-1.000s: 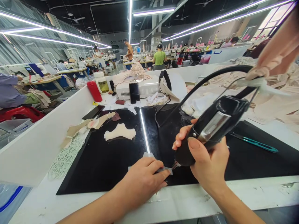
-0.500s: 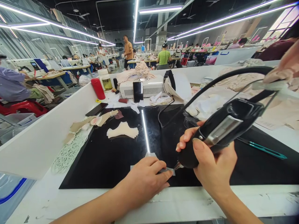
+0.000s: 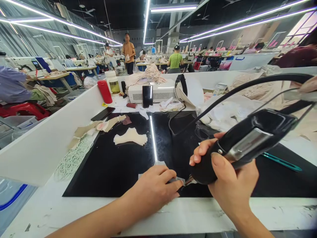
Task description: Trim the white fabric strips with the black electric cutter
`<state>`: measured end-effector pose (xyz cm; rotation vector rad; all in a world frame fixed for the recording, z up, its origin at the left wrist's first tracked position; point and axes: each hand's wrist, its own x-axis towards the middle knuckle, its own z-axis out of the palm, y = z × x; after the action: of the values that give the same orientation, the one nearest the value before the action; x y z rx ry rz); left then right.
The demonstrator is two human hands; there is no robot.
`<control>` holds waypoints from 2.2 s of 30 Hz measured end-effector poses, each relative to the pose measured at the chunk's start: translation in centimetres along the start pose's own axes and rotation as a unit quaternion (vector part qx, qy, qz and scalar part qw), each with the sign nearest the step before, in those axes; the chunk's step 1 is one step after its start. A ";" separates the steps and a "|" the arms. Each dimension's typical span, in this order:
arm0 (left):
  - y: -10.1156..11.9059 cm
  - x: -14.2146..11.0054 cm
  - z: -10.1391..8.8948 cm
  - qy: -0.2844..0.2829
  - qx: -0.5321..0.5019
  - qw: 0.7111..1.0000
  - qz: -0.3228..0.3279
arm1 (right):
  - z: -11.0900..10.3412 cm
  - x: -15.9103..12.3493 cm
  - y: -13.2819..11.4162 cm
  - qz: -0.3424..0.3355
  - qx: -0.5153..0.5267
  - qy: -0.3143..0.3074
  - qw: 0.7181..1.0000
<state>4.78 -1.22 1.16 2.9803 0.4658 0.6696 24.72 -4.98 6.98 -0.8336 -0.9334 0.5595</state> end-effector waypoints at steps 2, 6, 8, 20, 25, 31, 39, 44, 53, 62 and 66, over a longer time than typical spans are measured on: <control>0.0 0.0 0.2 -0.003 -0.003 1.000 0.001 | -0.1 0.2 0.0 0.007 -0.002 -0.006 1.000; -0.1 -0.2 -0.4 0.000 -0.026 1.000 0.000 | -0.1 0.8 -0.7 0.014 0.015 -0.009 1.000; -0.5 -0.6 -1.4 0.013 -0.045 0.999 -0.011 | 0.2 0.9 -1.1 0.018 0.008 -0.012 1.000; -2.2 -6.6 -5.0 0.001 -0.077 0.967 -0.243 | 5.6 -0.6 0.6 0.063 0.044 -0.049 0.996; -1.8 -6.2 -4.3 0.038 -0.097 0.962 -0.252 | 7.1 -1.0 1.1 0.066 0.060 -0.061 0.994; -1.8 -6.4 -4.3 0.040 -0.130 0.958 -0.253 | 8.5 -1.3 1.7 0.047 0.065 -0.074 0.994; -2.1 -6.7 -4.0 0.050 -0.183 0.945 -0.267 | 9.1 -1.5 2.4 0.050 0.078 -0.084 0.992; -2.1 -6.6 -4.4 0.083 -0.219 0.923 -0.305 | 9.4 -1.7 2.6 0.044 0.074 -0.090 0.992; -2.0 -6.4 -4.1 0.097 -0.231 0.919 -0.306 | 9.4 -1.8 2.7 0.047 0.086 -0.090 0.991; -2.0 -6.4 -3.9 0.095 -0.223 0.922 -0.304 | 9.6 -1.9 2.5 0.046 0.080 -0.089 0.992; -2.0 -6.5 -3.8 0.102 -0.224 0.924 -0.293 | 9.4 -2.2 2.0 0.057 0.097 -0.095 0.989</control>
<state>-2.96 -1.33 1.73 2.1873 1.0041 0.8663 15.35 -1.91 7.48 -0.6678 -0.9904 0.8279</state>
